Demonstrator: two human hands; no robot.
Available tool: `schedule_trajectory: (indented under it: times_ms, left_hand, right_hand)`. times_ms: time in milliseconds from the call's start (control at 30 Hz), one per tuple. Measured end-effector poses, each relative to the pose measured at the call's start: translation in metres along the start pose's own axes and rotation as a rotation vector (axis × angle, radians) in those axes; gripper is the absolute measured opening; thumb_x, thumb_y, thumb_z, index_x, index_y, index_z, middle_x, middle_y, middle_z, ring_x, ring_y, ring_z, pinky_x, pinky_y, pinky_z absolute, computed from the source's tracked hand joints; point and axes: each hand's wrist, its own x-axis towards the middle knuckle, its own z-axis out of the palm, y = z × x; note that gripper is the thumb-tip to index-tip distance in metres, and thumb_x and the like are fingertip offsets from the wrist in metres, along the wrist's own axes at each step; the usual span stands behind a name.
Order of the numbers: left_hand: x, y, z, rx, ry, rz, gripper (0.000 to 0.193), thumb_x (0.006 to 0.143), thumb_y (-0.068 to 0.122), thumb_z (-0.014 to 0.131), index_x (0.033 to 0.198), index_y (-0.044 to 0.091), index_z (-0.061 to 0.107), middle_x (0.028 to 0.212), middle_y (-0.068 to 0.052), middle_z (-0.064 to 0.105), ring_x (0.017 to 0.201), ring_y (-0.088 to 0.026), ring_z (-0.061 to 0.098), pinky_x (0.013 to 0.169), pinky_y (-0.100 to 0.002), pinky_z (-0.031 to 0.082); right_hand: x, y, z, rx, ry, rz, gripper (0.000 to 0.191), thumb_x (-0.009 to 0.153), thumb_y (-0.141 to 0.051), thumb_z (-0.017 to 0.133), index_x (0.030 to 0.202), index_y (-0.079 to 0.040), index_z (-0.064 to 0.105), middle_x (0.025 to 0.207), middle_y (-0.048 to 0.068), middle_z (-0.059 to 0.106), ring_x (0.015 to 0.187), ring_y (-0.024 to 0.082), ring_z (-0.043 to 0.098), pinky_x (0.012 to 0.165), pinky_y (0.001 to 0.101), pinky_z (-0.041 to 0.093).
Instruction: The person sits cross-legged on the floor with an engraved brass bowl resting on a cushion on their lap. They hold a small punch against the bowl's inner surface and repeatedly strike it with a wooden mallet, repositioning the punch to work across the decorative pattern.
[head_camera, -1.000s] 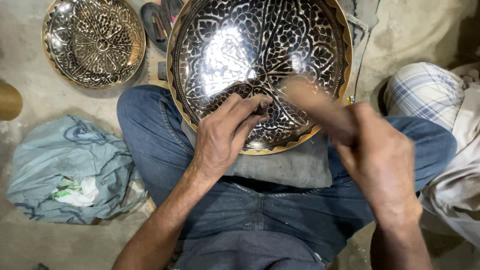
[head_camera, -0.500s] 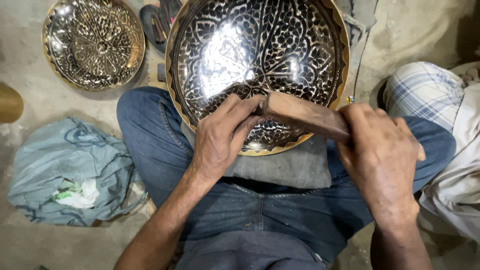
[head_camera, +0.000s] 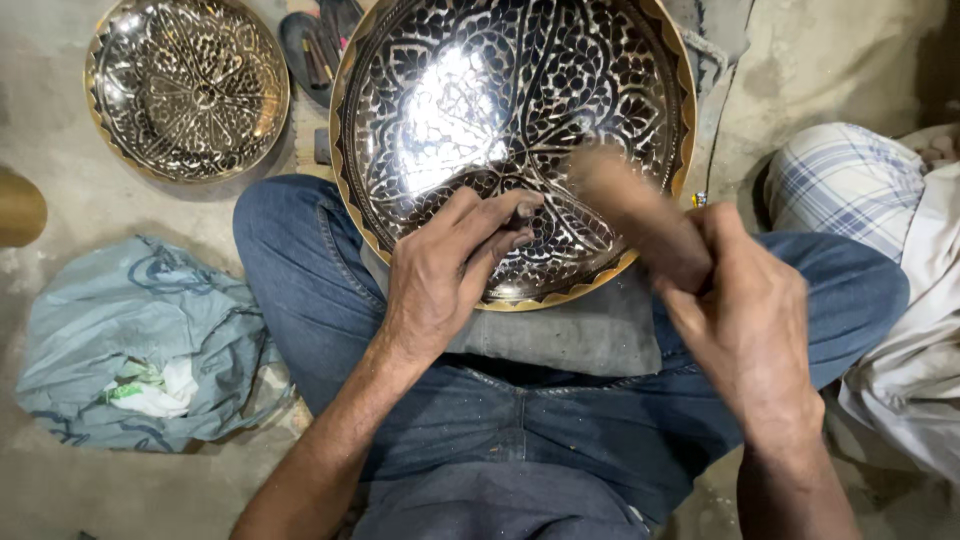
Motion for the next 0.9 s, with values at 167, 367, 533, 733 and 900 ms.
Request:
schedule_trajectory:
  times_ms: [167, 367, 533, 733, 900]
  left_hand:
    - [-0.0004, 0.0009, -0.0003, 0.005, 0.017, 0.034, 0.037, 0.098, 0.013, 0.074, 0.134, 0.017, 0.066, 0.09, 0.001, 0.059, 0.074, -0.01, 0.064, 0.064, -0.03, 0.057]
    - [0.0008, 0.0011, -0.0016, 0.041, -0.003, 0.016, 0.038, 0.096, 0.014, 0.075, 0.133, 0.018, 0.067, 0.087, -0.001, 0.058, 0.071, -0.012, 0.062, 0.062, -0.032, 0.056]
    - [-0.0006, 0.0027, -0.0035, 0.015, 0.011, 0.033, 0.038, 0.099, 0.014, 0.072, 0.136, 0.017, 0.064, 0.094, 0.0, 0.059, 0.079, -0.012, 0.065, 0.067, -0.033, 0.056]
    - [-0.0001, -0.0001, -0.0004, 0.018, 0.004, 0.037, 0.037, 0.098, 0.015, 0.073, 0.134, 0.018, 0.065, 0.092, 0.001, 0.058, 0.077, -0.012, 0.066, 0.067, -0.03, 0.059]
    - [-0.001, -0.0026, 0.0004, 0.04, -0.011, 0.024, 0.035, 0.098, 0.012, 0.073, 0.132, 0.015, 0.067, 0.094, 0.0, 0.062, 0.079, -0.011, 0.067, 0.068, -0.028, 0.06]
  right_hand:
    - [-0.0012, -0.0025, -0.0002, -0.166, 0.046, -0.147, 0.044, 0.076, -0.005, 0.081, 0.113, -0.003, 0.057, 0.095, 0.015, 0.066, 0.091, 0.034, 0.068, 0.079, 0.0458, 0.052]
    - [-0.0051, -0.0042, -0.0036, -0.234, 0.041, -0.168, 0.046, 0.072, -0.006, 0.08, 0.111, -0.003, 0.056, 0.092, 0.015, 0.064, 0.088, 0.035, 0.066, 0.077, 0.0461, 0.051]
    - [-0.0073, -0.0042, -0.0013, -0.278, 0.033, -0.219, 0.042, 0.074, -0.006, 0.08, 0.109, -0.004, 0.056, 0.092, 0.015, 0.065, 0.088, 0.034, 0.068, 0.077, 0.0476, 0.052]
    - [-0.0085, -0.0048, -0.0016, -0.29, 0.034, -0.195, 0.042, 0.074, -0.007, 0.08, 0.108, -0.004, 0.056, 0.093, 0.015, 0.065, 0.088, 0.035, 0.068, 0.078, 0.0474, 0.052]
    - [-0.0098, -0.0054, -0.0038, -0.358, 0.017, -0.236, 0.041, 0.072, -0.005, 0.081, 0.106, -0.004, 0.056, 0.092, 0.016, 0.066, 0.09, 0.037, 0.069, 0.078, 0.0494, 0.052]
